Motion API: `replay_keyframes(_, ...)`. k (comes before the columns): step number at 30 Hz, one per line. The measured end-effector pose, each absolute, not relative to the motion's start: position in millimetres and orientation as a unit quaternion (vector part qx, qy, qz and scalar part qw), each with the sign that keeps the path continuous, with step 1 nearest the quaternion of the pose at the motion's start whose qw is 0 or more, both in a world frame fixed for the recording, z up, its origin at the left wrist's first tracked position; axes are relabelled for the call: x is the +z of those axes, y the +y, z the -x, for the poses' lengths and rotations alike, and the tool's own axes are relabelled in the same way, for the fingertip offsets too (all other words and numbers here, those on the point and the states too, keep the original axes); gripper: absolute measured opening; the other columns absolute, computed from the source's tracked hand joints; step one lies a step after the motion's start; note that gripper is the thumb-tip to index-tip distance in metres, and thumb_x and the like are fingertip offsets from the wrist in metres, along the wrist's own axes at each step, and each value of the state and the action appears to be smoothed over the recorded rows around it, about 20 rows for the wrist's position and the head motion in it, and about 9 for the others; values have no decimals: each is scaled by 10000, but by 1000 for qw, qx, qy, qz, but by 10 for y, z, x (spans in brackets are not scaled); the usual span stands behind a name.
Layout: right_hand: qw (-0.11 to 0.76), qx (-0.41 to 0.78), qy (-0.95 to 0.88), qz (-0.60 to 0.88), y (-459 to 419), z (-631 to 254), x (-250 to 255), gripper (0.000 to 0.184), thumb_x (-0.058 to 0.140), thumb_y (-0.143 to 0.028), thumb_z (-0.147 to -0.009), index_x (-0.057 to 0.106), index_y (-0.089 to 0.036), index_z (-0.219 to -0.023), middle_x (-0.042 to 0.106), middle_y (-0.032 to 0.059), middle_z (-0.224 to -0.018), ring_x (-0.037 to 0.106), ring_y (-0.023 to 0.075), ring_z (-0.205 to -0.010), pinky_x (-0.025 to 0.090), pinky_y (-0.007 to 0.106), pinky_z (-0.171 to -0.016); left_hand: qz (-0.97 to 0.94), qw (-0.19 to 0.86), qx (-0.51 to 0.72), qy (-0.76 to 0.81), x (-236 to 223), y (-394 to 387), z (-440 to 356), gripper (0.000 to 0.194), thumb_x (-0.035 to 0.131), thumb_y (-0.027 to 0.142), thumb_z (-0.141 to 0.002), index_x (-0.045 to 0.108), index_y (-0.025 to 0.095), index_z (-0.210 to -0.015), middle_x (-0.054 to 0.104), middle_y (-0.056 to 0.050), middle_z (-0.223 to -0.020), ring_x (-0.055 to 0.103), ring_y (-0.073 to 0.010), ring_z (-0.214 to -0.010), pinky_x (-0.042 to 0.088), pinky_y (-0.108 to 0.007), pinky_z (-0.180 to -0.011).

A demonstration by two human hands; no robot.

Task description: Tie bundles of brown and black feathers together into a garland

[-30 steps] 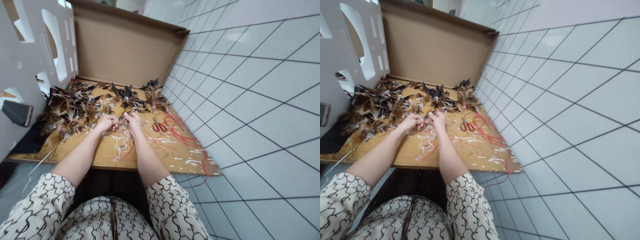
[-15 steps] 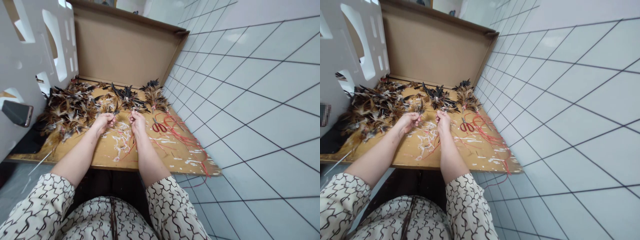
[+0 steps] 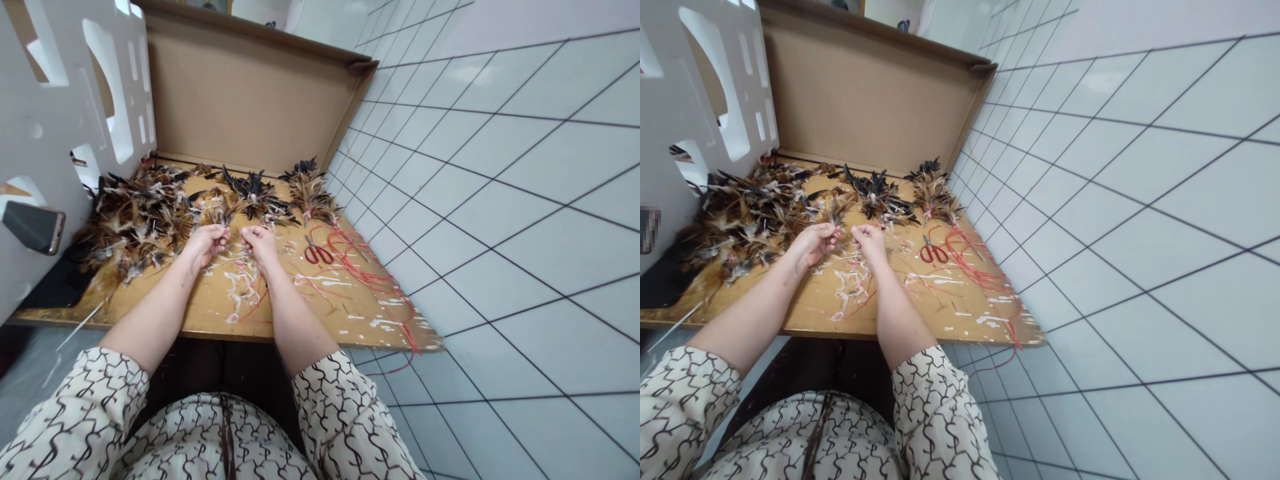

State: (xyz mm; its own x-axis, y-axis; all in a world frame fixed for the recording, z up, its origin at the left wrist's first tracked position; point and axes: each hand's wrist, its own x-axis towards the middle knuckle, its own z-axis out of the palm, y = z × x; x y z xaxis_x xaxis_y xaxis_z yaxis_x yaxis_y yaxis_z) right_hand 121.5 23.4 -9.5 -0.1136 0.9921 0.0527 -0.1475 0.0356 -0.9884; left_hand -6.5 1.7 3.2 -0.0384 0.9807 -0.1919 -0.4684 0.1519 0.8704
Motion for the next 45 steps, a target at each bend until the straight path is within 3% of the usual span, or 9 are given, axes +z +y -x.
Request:
replay_keyframes(6,518,566,-507,393,232,-1200,-84,308,730,-356,-485,512,-177,-611,504,-72,-442,399,42,-401,256,168,-389,-365,634,518,444,-8,13,33,160,645,74,-614,541,111,-499,525,-1,-446,410,-48,-358,341,-165,-380)
replay_keyframes(10,514,584,-495,387,282,-1220,-111,301,727,-348,-500,491,-168,-551,472,-65,-410,360,36,-367,232,173,-360,-401,624,490,459,-37,11,27,150,686,92,-577,560,115,-497,528,-3,-428,412,-55,-359,341,-173,-378)
replay_keyframes(18,536,597,-456,385,295,-1288,-68,251,717,-273,-527,489,-171,-554,457,-75,-393,342,23,-339,226,150,-338,-417,606,484,474,-66,28,34,159,673,95,-588,563,123,-477,503,4,-393,390,-56,-331,325,-176,-353)
replay_keyframes(25,495,615,-451,417,310,-1348,-47,252,693,-236,-535,452,-166,-502,479,-63,-379,336,22,-316,187,139,-311,-409,599,484,489,-28,10,31,176,654,74,-591,555,122,-454,503,-1,-382,392,-57,-324,322,-173,-343)
replay_keyframes(39,506,626,-437,400,273,-1280,-51,217,705,-204,-507,513,-166,-601,489,-64,-398,364,37,-349,239,153,-348,-425,596,485,479,-57,38,38,181,693,138,-598,547,120,-494,522,13,-419,409,-50,-355,344,-180,-385)
replay_keyframes(45,490,610,-473,404,263,-1194,-144,238,703,-250,-532,495,-146,-486,485,-43,-401,367,31,-349,247,166,-341,-426,600,483,475,-45,17,10,158,643,106,-630,566,115,-493,519,13,-416,411,-45,-350,329,-170,-379)
